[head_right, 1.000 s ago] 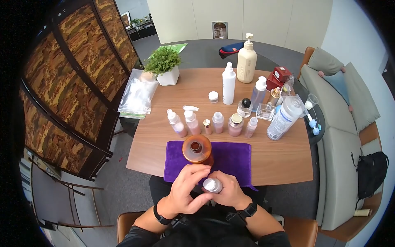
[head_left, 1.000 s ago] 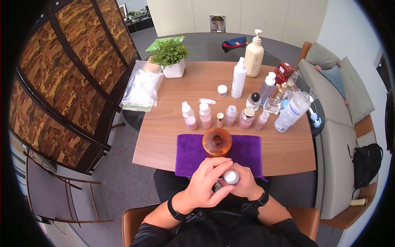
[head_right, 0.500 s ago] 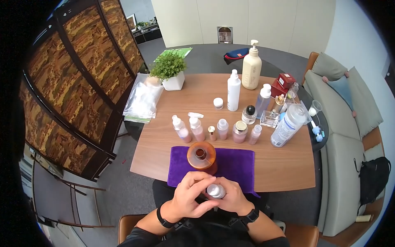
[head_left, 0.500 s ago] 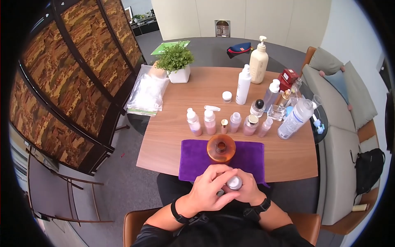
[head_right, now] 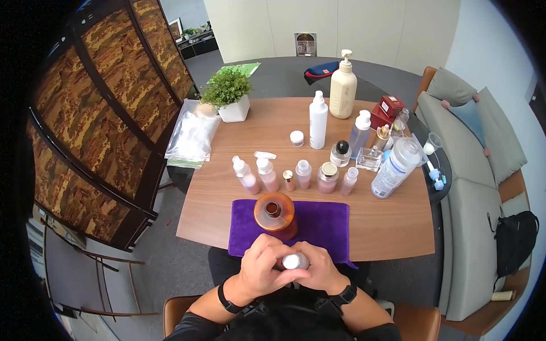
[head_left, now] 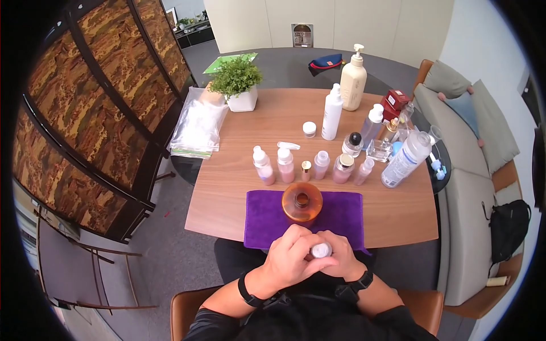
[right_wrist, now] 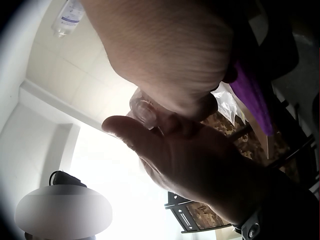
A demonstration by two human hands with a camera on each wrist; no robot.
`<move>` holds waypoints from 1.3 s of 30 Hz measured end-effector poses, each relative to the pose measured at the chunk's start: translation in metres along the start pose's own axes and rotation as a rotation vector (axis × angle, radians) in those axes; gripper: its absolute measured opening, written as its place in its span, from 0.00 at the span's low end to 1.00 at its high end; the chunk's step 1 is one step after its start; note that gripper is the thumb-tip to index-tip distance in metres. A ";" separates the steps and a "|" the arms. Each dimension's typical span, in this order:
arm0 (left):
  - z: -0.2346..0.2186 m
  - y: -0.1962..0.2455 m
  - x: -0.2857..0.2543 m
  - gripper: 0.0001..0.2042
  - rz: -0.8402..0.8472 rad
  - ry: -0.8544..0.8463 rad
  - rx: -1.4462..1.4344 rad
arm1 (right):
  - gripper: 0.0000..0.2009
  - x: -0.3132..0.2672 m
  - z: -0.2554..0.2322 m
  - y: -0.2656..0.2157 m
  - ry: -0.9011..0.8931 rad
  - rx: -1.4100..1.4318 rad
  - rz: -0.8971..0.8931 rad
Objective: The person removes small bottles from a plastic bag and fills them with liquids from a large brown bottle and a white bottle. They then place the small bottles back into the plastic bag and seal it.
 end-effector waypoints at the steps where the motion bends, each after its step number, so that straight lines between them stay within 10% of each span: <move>1: -0.002 0.000 0.001 0.33 0.003 -0.007 0.010 | 0.17 -0.001 0.001 0.001 -0.013 0.010 0.004; 13: -0.011 0.011 0.008 0.26 -0.011 -0.131 -0.076 | 0.20 0.000 0.001 0.001 -0.020 -0.006 -0.010; 19: -0.036 0.008 0.005 0.18 0.017 0.189 -0.009 | 0.18 0.001 -0.001 -0.002 -0.015 0.024 0.069; 26: -0.044 -0.079 -0.026 0.21 -0.462 0.563 -0.541 | 0.20 -0.001 0.001 0.006 -0.006 0.294 0.142; 32: -0.046 -0.083 -0.011 0.18 -0.376 0.183 0.337 | 0.19 -0.006 0.001 0.009 -0.016 0.445 0.148; 36: -0.042 -0.086 -0.014 0.19 -0.638 0.186 0.108 | 0.20 -0.006 0.000 0.013 -0.047 0.472 0.108; 39: -0.041 -0.088 -0.018 0.20 -0.453 0.086 0.301 | 0.20 -0.005 0.001 0.012 -0.006 0.468 0.128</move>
Point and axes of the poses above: each hand's wrist, its own x-axis towards the middle knuckle, its own z-axis out of the palm, y = z × x, the point moved 2 cm from there along x, towards the middle knuckle, and after that the axes turned 13 degrees about -x, right-handed, at the moved point
